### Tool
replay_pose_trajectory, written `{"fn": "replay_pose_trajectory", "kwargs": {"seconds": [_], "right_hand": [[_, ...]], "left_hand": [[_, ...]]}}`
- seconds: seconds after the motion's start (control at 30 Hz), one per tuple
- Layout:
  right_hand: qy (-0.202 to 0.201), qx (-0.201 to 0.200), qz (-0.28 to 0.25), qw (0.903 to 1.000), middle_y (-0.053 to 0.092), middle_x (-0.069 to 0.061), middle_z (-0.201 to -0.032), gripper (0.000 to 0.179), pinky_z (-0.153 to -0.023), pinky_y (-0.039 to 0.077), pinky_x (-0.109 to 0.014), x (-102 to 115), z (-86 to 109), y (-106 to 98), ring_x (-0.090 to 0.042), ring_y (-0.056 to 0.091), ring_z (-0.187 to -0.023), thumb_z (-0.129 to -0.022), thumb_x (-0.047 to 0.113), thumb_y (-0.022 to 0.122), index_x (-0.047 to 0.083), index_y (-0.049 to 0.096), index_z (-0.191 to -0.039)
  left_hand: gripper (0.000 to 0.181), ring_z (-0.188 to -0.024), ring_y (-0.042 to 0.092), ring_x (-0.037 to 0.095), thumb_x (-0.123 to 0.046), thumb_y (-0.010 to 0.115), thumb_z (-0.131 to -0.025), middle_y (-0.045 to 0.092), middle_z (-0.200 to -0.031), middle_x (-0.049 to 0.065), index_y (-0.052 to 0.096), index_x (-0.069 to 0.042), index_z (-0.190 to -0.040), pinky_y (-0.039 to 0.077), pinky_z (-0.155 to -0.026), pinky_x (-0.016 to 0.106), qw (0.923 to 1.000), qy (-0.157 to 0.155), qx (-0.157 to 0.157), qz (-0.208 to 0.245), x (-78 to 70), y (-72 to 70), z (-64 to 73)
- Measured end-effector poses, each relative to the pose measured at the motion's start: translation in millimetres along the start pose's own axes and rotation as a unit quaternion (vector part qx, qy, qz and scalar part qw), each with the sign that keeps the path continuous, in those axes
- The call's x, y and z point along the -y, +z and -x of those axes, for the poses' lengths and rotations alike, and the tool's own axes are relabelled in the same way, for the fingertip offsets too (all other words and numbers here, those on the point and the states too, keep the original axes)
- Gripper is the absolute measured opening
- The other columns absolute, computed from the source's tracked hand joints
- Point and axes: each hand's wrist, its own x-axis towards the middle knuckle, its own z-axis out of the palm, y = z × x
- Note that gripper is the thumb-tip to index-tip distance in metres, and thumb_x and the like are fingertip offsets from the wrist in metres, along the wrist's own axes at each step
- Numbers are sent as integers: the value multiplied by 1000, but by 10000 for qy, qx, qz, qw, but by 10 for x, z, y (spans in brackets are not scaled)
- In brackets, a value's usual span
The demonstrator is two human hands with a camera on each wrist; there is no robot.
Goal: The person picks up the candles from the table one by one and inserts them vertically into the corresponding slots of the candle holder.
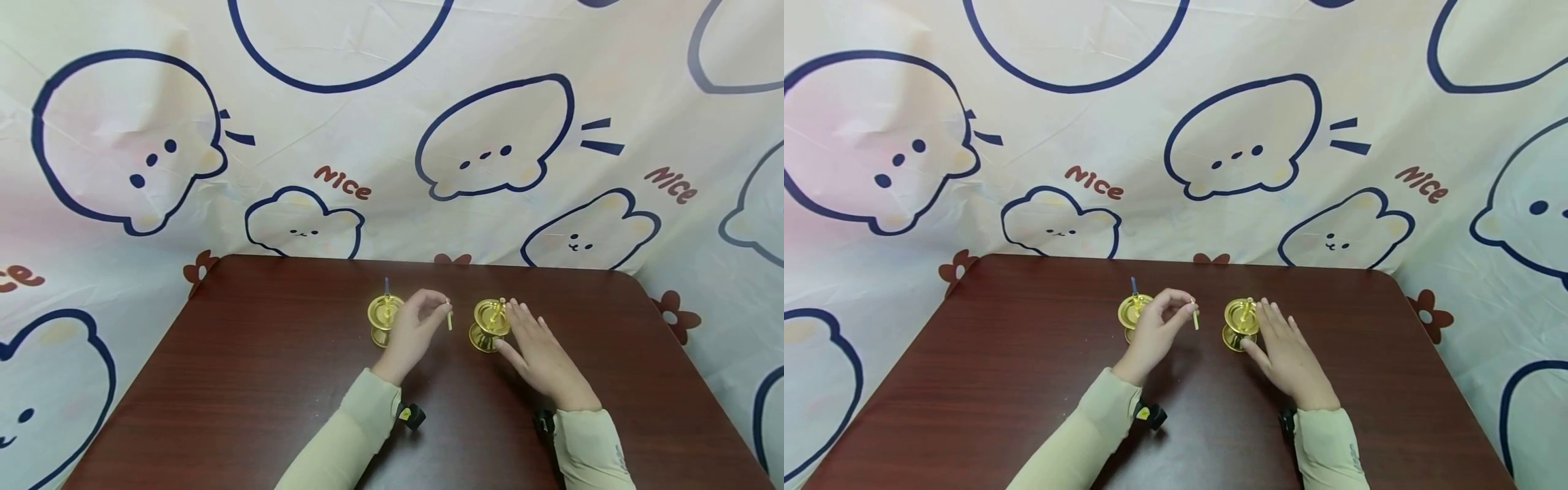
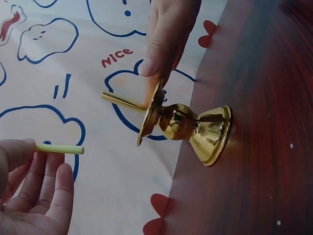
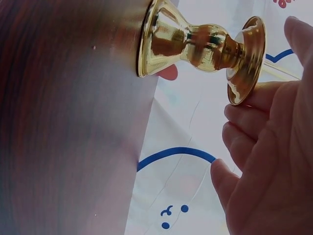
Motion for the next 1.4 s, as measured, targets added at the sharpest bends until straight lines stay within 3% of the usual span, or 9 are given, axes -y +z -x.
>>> {"fn": "replay_pose_trajectory", "kwargs": {"seconds": [0.57,0.87,1.4], "right_hand": [[19,24,-30,10000,21,-23,-165,79,-119,15,-62,0,-6,4,-42,16,-152,-103,46,56,-2,25,-158],[37,115,-25,9999,19,-23,-165,80,-119,14,-62,-23,-24,13,-41,14,-153,-103,48,54,-2,24,-158],[33,147,-50,9999,18,-21,-166,82,-120,13,-62,-55,-33,34,-40,13,-153,-101,46,58,-2,24,-158]], "left_hand": [[15,-96,71,16,-22,68,-99,73,-101,2,69,-10,-106,56,-90,32,9996,186,-13,-191,-68,131,-126],[14,-99,68,10,-25,67,-100,72,-101,-4,69,-14,-108,54,-92,35,9990,227,24,-378,-110,172,-194],[13,-100,68,13,-20,68,-99,72,-101,-1,70,-11,-108,54,-96,36,9973,550,200,-444,-264,291,-323]]}}
